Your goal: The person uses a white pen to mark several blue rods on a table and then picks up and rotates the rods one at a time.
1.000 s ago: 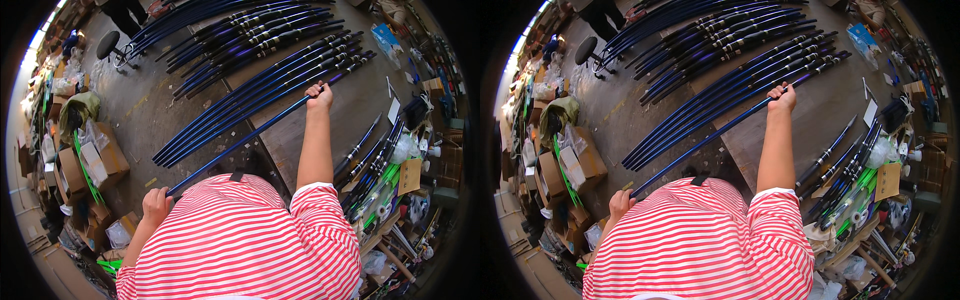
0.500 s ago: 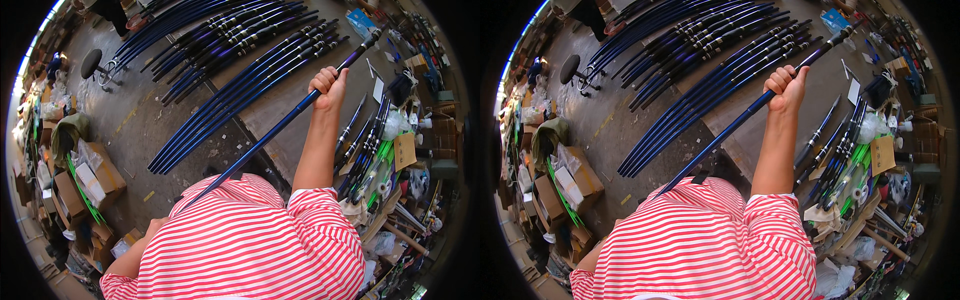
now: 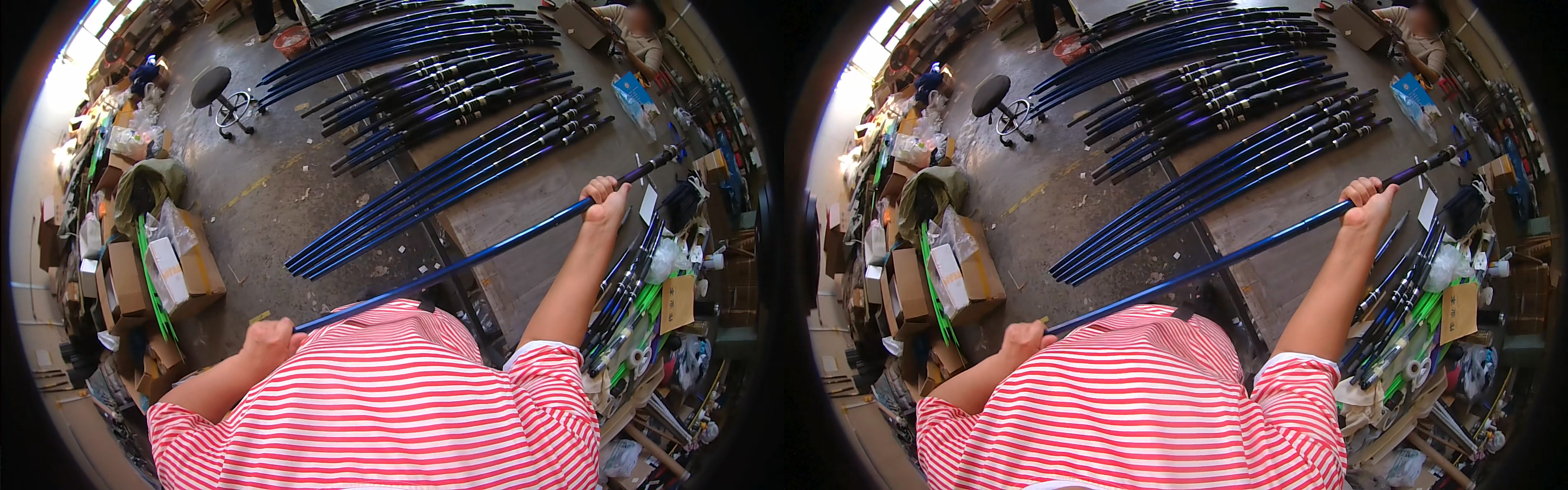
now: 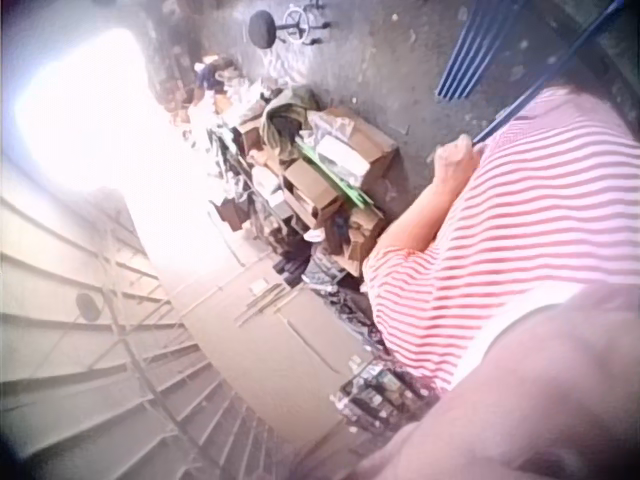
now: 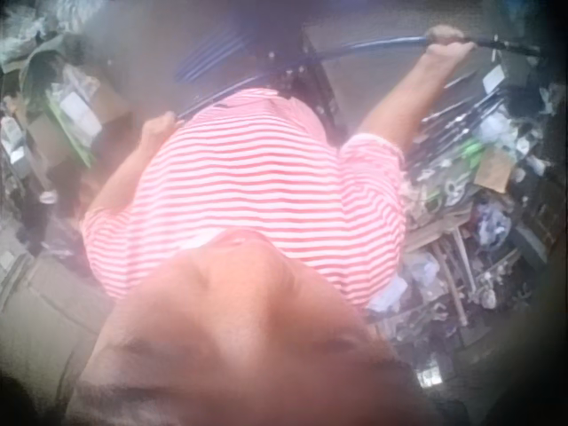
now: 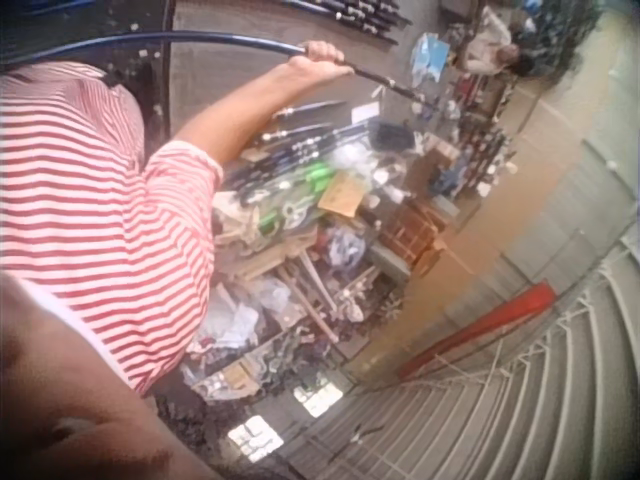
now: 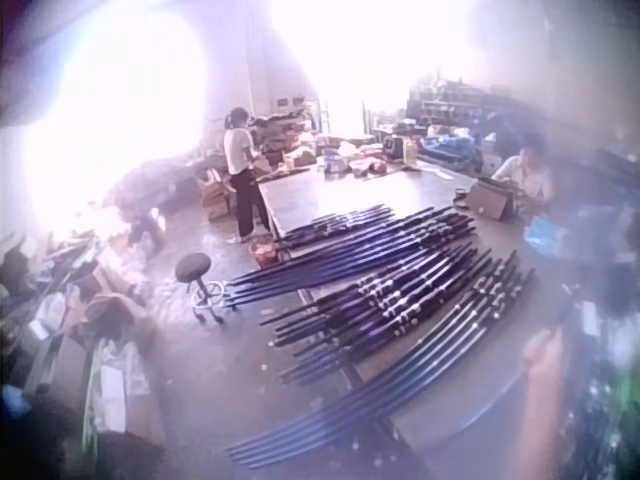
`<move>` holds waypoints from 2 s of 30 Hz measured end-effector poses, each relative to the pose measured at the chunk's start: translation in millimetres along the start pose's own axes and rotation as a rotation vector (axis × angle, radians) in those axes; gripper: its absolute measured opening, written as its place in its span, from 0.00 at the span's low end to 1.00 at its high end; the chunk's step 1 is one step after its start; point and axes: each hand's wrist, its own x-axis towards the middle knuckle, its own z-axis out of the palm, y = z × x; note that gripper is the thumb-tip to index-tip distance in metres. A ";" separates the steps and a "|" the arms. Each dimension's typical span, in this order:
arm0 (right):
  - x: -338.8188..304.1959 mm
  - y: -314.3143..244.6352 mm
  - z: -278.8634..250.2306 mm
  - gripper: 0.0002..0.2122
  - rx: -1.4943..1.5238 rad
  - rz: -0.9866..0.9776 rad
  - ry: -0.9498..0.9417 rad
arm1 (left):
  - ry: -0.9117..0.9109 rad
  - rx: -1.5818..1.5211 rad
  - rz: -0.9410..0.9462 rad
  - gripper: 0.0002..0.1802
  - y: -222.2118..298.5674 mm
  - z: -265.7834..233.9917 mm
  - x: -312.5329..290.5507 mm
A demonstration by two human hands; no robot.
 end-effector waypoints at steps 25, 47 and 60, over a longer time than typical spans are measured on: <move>-169.7 212.7 15.8 0.38 -0.755 -0.151 -0.935 | -0.094 -1.161 -0.296 0.22 35.0 1.5 97.8; -97.2 116.7 -53.4 0.11 -0.529 0.134 -0.314 | -0.250 -1.068 -0.677 0.26 -95.2 -4.6 -67.8; -101.5 109.8 -56.3 0.09 -0.492 0.107 -0.346 | -0.249 -1.071 -0.641 0.28 -102.6 -6.2 -76.2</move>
